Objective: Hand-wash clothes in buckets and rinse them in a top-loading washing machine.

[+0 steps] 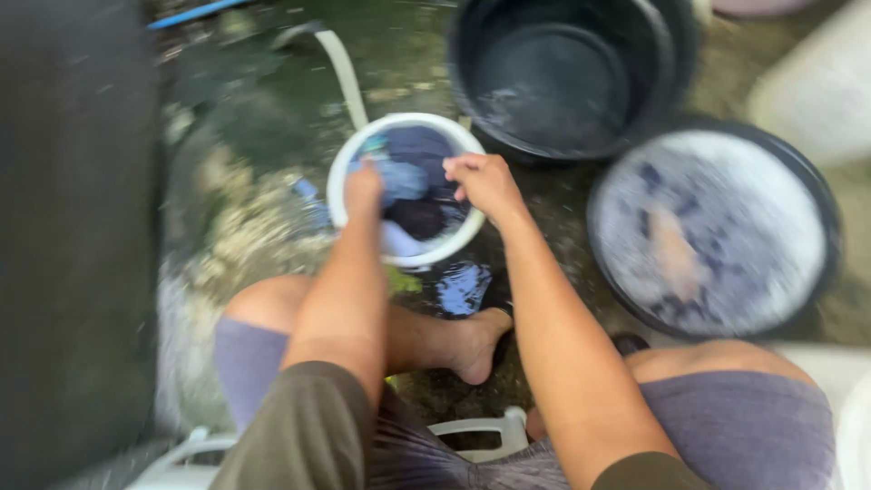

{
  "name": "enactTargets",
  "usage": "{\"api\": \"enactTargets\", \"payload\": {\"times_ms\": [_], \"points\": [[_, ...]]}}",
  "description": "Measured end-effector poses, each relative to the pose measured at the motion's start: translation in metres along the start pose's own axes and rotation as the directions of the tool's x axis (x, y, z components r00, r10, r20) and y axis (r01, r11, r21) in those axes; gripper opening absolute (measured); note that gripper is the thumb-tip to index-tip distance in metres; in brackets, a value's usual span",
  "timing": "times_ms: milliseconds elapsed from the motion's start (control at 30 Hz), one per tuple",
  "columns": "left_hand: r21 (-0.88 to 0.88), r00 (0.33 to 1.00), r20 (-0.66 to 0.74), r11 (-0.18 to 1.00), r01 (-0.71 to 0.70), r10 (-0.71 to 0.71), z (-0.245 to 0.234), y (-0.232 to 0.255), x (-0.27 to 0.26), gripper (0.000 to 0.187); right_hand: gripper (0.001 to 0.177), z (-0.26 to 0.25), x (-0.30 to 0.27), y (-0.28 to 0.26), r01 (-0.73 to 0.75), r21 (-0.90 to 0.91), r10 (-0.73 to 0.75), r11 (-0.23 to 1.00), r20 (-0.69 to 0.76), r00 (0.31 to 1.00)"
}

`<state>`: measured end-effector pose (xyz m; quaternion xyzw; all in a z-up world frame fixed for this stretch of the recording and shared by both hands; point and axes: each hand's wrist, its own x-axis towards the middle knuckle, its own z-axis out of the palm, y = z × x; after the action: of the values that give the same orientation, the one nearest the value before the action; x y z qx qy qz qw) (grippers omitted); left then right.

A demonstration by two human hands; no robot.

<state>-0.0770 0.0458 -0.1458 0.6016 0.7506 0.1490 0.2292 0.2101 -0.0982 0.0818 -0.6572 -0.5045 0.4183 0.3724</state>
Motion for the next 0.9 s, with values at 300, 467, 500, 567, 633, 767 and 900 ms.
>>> {"api": "enactTargets", "payload": {"times_ms": [300, 467, 500, 567, 633, 767, 900], "points": [[0.143, 0.824, -0.465, 0.946, -0.29, 0.323, -0.128, 0.309, -0.173, 0.065, 0.03, -0.126, -0.052, 0.113, -0.367, 0.242, 0.436, 0.898, -0.601, 0.67], [-0.369, 0.697, -0.228, 0.602, -0.708, 0.68, 0.0, 0.408, -0.241, 0.017, 0.032, -0.165, -0.088, 0.238, -0.516, 0.151, 0.396, 0.843, -0.824, 0.405], [-0.367, 0.732, 0.176, 0.734, -0.572, 0.658, 0.047, 0.413, -0.254, 0.024, 0.04, -0.169, -0.1, 0.253, -0.572, 0.151, 0.399, 0.806, -0.853, 0.336], [-0.288, 0.634, 0.563, 0.844, -0.452, 0.531, 0.142, 0.4, -0.276, 0.033, 0.05, -0.172, -0.121, 0.278, -0.633, 0.161, 0.402, 0.757, -0.879, 0.256], [-0.373, 0.618, 0.493, 0.791, -0.486, 0.612, 0.235, 0.368, -0.296, 0.067, 0.059, -0.177, -0.142, 0.292, -0.662, 0.359, 0.705, 0.658, -0.603, 0.373], [-0.074, 0.466, 0.776, 0.795, -0.602, 0.425, 0.332, 0.333, -0.317, 0.076, 0.045, -0.18, -0.165, 0.292, -0.732, 0.262, 0.776, 0.629, -0.266, 0.571], [-0.111, 0.575, 0.797, 0.981, -0.162, 0.185, 0.319, 0.345, -0.337, 0.042, 0.045, -0.148, -0.159, 0.395, -0.754, 0.396, 0.835, 0.525, -0.41, 0.366]]}}
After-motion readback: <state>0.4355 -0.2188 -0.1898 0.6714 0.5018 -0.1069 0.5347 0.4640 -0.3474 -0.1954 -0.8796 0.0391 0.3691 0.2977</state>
